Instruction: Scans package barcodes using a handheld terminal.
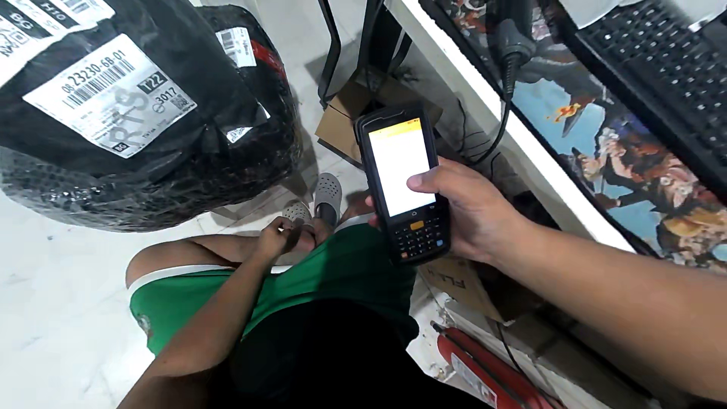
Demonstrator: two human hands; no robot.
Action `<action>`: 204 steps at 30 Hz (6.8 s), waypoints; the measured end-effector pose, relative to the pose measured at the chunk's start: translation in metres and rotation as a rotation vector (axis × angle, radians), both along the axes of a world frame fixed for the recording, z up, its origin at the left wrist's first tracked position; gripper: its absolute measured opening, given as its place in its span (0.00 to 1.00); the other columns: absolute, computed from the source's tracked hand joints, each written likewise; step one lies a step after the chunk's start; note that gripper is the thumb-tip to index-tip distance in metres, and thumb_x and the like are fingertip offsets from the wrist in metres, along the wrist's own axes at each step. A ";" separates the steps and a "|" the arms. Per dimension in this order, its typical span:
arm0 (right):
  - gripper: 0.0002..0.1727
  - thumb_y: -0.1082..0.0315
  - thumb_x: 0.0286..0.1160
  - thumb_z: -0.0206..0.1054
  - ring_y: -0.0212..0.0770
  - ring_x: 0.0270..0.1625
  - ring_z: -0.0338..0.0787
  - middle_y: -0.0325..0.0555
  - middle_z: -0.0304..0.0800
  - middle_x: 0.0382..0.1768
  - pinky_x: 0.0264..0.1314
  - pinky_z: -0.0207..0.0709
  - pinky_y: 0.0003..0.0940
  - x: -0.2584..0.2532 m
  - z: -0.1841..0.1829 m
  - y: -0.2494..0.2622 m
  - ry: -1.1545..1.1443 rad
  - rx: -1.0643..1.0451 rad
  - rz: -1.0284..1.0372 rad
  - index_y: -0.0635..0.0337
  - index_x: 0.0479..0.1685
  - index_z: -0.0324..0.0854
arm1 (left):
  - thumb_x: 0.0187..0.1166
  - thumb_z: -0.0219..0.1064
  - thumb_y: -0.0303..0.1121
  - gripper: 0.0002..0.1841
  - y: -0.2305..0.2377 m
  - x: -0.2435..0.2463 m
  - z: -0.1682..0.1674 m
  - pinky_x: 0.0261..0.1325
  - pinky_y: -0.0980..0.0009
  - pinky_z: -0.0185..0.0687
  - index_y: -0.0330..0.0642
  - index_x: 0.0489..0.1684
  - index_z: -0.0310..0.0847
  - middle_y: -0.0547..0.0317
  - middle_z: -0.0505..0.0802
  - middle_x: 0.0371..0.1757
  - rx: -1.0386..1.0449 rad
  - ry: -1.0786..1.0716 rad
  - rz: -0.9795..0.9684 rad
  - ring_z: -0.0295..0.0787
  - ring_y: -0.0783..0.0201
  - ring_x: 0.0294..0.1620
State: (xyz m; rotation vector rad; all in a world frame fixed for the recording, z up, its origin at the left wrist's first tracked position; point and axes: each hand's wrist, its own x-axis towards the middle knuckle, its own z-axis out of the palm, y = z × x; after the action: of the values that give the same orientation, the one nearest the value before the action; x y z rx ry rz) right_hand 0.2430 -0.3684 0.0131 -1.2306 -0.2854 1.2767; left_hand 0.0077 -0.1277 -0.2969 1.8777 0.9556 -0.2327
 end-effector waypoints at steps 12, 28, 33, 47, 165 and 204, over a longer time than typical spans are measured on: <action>0.35 0.62 0.70 0.61 0.54 0.60 0.92 0.58 0.86 0.64 0.54 0.90 0.48 0.003 -0.002 -0.003 0.045 0.144 0.116 0.43 0.82 0.62 | 0.86 0.57 0.34 0.14 -0.004 0.006 -0.002 0.60 0.55 0.84 0.40 0.62 0.82 0.48 0.90 0.57 0.009 0.011 -0.010 0.89 0.58 0.51; 0.34 0.65 0.66 0.63 0.53 0.60 0.93 0.58 0.87 0.63 0.55 0.91 0.48 0.004 -0.002 -0.003 0.034 0.179 0.115 0.47 0.79 0.63 | 0.86 0.56 0.36 0.16 -0.002 0.007 0.000 0.64 0.52 0.83 0.40 0.63 0.82 0.47 0.90 0.59 0.003 0.028 -0.032 0.90 0.55 0.55; 0.34 0.64 0.67 0.63 0.54 0.60 0.93 0.58 0.87 0.63 0.54 0.91 0.48 0.003 -0.004 -0.004 0.032 0.199 0.115 0.46 0.79 0.63 | 0.86 0.56 0.35 0.15 -0.003 0.007 0.000 0.63 0.52 0.84 0.40 0.63 0.82 0.47 0.90 0.59 -0.006 0.035 -0.032 0.90 0.55 0.54; 0.35 0.66 0.68 0.65 0.53 0.58 0.94 0.58 0.88 0.61 0.52 0.91 0.46 0.002 0.000 -0.002 -0.008 0.155 0.094 0.47 0.80 0.63 | 0.86 0.56 0.34 0.15 -0.003 0.007 0.000 0.63 0.52 0.84 0.39 0.62 0.82 0.46 0.90 0.60 -0.007 0.037 -0.033 0.90 0.55 0.55; 0.26 0.61 0.77 0.53 0.57 0.58 0.93 0.62 0.87 0.62 0.53 0.91 0.52 0.025 0.004 -0.002 -0.012 0.151 -0.040 0.50 0.76 0.67 | 0.96 0.36 0.41 0.26 0.142 0.022 0.245 0.78 0.53 0.78 0.29 0.73 0.69 0.42 0.86 0.67 0.627 -1.110 0.714 0.83 0.54 0.72; 0.31 0.72 0.73 0.58 0.57 0.59 0.93 0.62 0.87 0.64 0.52 0.92 0.49 0.025 0.010 -0.004 -0.045 0.178 0.033 0.51 0.80 0.63 | 0.77 0.59 0.70 0.56 0.063 0.129 0.247 0.83 0.62 0.72 0.27 0.87 0.39 0.49 0.77 0.77 0.316 -1.312 0.101 0.76 0.64 0.77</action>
State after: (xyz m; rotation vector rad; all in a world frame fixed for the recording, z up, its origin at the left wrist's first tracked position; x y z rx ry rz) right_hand 0.2681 -0.3723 0.0235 -1.1076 -0.4444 1.2249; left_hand 0.1372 -0.0643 -0.0498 1.7173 0.1445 1.1426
